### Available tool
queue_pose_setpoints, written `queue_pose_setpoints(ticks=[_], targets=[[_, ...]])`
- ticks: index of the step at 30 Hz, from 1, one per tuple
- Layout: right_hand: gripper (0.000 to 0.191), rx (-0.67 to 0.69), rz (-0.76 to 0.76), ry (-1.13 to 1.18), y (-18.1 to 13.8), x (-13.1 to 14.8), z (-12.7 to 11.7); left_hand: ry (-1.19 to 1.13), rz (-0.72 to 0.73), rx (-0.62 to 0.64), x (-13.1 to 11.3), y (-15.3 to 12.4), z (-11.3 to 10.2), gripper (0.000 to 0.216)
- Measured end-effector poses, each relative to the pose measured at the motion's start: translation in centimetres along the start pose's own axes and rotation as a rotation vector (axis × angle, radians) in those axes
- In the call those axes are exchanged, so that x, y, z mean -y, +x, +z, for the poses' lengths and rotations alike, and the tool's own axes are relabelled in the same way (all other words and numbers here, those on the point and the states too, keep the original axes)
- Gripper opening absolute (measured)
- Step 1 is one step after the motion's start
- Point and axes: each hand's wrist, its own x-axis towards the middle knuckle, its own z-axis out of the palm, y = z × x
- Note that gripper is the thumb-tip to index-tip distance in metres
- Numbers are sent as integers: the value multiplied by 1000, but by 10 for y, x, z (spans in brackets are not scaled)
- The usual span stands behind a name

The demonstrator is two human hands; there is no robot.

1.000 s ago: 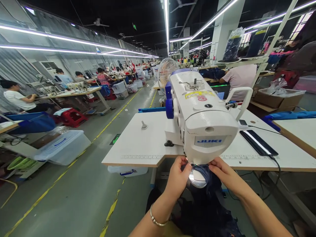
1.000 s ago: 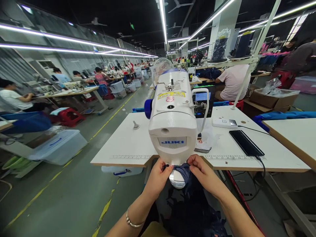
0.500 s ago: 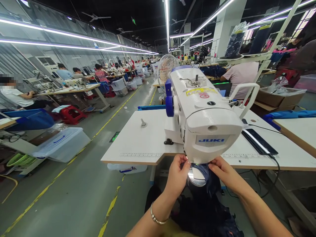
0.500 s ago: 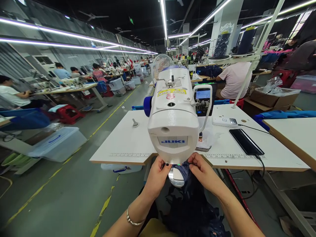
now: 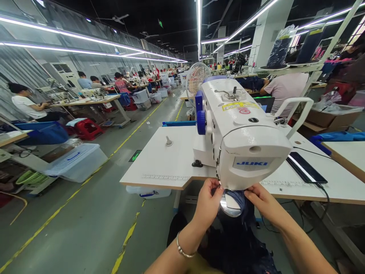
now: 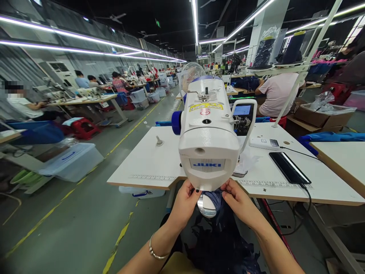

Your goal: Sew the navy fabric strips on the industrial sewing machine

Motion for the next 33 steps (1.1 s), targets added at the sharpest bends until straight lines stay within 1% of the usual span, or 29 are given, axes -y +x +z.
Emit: queue_pose_setpoints(ticks=[5,8,14,18,22,24,27,29,33], targets=[[10,-28,-11,11,0,-1,0,-5,9,-6,-1,2,0,34],[10,-20,-7,6,-1,-1,0,5,11,-5,0,2,0,32],[13,-6,-10,-18,-3,-3,-1,-1,23,-29,4,0,1,21],[22,-7,-27,-41,-4,-8,-2,-15,7,-34,7,-1,3,15],[29,-9,-33,-11,-1,-16,-3,-34,15,-53,11,-1,2,9],[30,-46,-8,14,-1,-20,0,-15,29,-63,14,-2,0,8],[31,-171,69,79,-4,-25,5,3,27,-66,15,-5,-4,13],[31,-223,86,133,-6,-29,8,3,19,-66,15,-6,-8,15],[36,-173,48,157,-5,-35,8,20,4,-57,12,-8,-13,14]])
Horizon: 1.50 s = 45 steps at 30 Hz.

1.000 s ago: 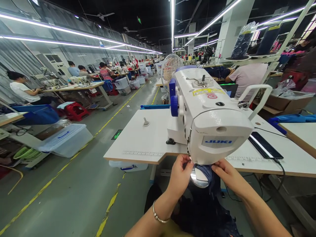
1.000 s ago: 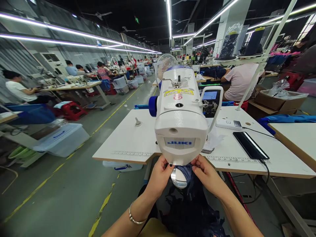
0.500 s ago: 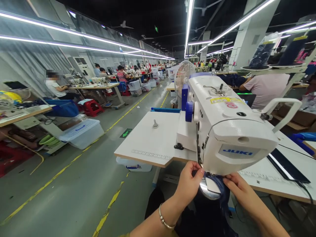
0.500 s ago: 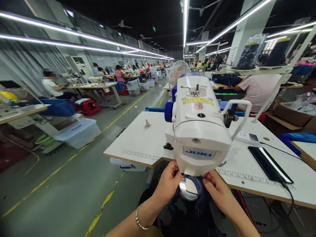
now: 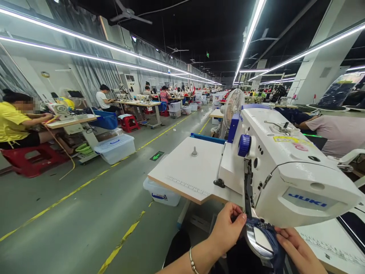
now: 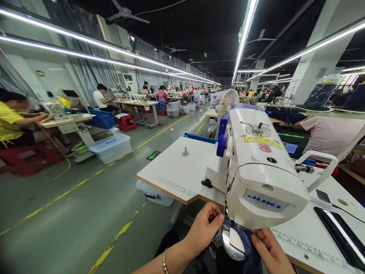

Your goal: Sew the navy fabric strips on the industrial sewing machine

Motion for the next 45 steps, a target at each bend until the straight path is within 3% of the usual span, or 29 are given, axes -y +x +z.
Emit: queue_pose_setpoints(ticks=[4,7,15,24,31,34,36,39,42,44,45], targets=[[39,-24,27,19,5,0,-2,7,-13,-13,2,1,-4,10],[40,40,42,29,8,0,-5,6,-23,-32,4,1,-9,9],[34,10,-13,-125,5,-5,-10,21,-25,-22,10,-3,-19,12],[26,-26,0,-153,-4,14,-1,54,-17,36,21,0,-21,21],[6,-79,-50,-72,-33,27,2,240,1,273,1,-3,-24,33],[13,-67,-136,-87,-59,38,-8,329,24,398,-13,-13,-31,37],[18,-5,-175,-104,-77,40,-23,358,31,577,-11,-22,-33,38],[10,177,34,-203,-98,21,-53,393,39,857,24,-39,-27,40],[39,337,333,-287,-111,-34,-73,581,10,906,92,-55,-9,47],[59,178,378,-348,-115,-81,-72,711,-16,936,138,-64,7,107],[72,86,349,-377,-116,-103,-66,734,49,977,158,-67,15,123]])
